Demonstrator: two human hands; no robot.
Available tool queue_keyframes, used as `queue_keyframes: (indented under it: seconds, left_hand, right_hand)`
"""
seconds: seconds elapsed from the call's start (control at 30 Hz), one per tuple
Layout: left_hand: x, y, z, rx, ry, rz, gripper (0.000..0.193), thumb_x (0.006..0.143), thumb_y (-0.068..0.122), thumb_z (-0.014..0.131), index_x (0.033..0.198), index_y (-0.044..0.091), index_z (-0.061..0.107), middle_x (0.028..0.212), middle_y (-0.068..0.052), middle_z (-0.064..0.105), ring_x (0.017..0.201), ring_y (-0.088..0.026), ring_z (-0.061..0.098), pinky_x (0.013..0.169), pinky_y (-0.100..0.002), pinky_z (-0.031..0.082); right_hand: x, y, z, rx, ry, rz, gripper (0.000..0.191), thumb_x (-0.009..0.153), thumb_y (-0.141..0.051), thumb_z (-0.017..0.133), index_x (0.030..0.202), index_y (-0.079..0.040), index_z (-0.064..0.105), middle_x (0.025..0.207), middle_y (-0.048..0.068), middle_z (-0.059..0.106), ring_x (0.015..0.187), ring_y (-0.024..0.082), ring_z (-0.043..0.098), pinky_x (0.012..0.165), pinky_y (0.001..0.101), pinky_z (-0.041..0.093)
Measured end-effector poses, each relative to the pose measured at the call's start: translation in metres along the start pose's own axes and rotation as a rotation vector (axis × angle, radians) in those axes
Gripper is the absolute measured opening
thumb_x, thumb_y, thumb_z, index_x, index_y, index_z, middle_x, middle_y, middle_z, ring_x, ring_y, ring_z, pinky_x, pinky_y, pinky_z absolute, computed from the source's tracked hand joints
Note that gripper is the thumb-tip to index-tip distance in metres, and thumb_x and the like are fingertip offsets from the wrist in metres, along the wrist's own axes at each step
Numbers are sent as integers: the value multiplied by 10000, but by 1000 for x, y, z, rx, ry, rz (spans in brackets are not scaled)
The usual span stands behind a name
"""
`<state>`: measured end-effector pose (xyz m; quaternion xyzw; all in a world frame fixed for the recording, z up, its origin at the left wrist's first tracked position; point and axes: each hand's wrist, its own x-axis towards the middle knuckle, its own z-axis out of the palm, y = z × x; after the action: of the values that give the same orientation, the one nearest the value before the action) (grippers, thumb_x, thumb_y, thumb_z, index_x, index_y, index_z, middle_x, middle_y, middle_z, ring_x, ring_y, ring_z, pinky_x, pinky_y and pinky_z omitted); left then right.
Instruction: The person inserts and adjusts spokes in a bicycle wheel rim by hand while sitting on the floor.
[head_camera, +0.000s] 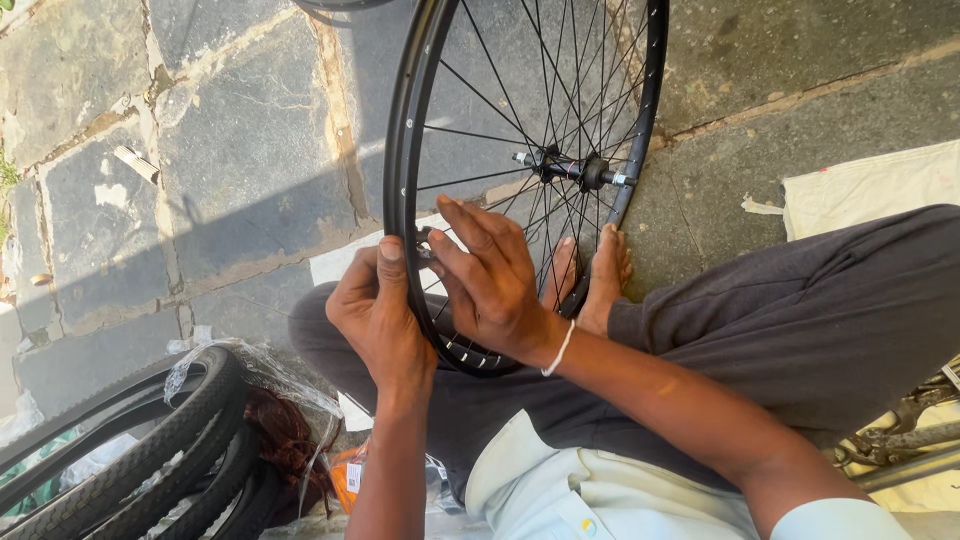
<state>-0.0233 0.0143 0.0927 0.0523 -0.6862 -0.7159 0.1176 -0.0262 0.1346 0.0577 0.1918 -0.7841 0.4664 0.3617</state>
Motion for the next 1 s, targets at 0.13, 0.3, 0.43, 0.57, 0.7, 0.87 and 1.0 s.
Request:
queue_keyframes:
  seconds: [0.13,0.3,0.43,0.57,0.7,0.87,1.0]
  left_hand:
    - [0,2,-3,-48,-86,-1,338,1091,286,670,1010,-39,715,888,-5,641,822,-62,512,733,-219,411]
    - [-2,-3,0,-124,-73,35,304,1026,275,695,1015,-28,717,916,-35,710,856,-90,629,817,-238,509]
    - [-2,-8,0,-141,36,-14,306,1066,229,745,941,-41,675,861,-43,647,765,-83,516,697,-231,397]
    - [0,-7,-4,-150,-11,-95,302,1010,273,721,935,-18,692,814,-47,680,736,-94,591,701,-236,473]
    - [0,-3,-2,-142,5,-96,327,1006,300,707,966,-24,702,837,-29,684,749,-82,591,700,-225,465]
    - [-5,7,5,-45,13,-95,383,1016,327,685,946,-47,728,779,-35,675,670,-81,548,610,-221,405]
    - [2,20,6,8,-89,-46,464,1094,397,599,916,-22,691,771,14,580,686,-44,458,603,-214,350]
  right_hand:
    - [-17,0,-9,50,-84,83,280,973,-73,716,1241,-16,653,1313,217,691,1298,326,654,1179,489,418]
    - [33,42,-28,540,-524,280,405,957,-155,747,1301,-10,591,1195,134,723,1192,291,704,1106,426,500]
    - [63,50,-33,825,-796,237,403,987,-86,746,1336,40,590,1202,168,716,1152,374,693,1013,405,534]
    - [40,38,-19,403,-460,171,389,860,-69,786,1193,7,599,1005,135,744,872,303,760,691,346,571]
    - [17,31,2,150,-105,-53,311,872,4,744,1129,-29,572,1070,155,724,985,302,746,839,386,605]
    - [3,-5,-4,229,-1,135,327,914,-1,716,1212,25,583,1318,254,631,1237,386,664,1028,434,573]
    - [4,-8,-11,298,-22,186,318,934,-59,739,1208,3,591,1281,221,661,1214,365,673,1034,432,553]
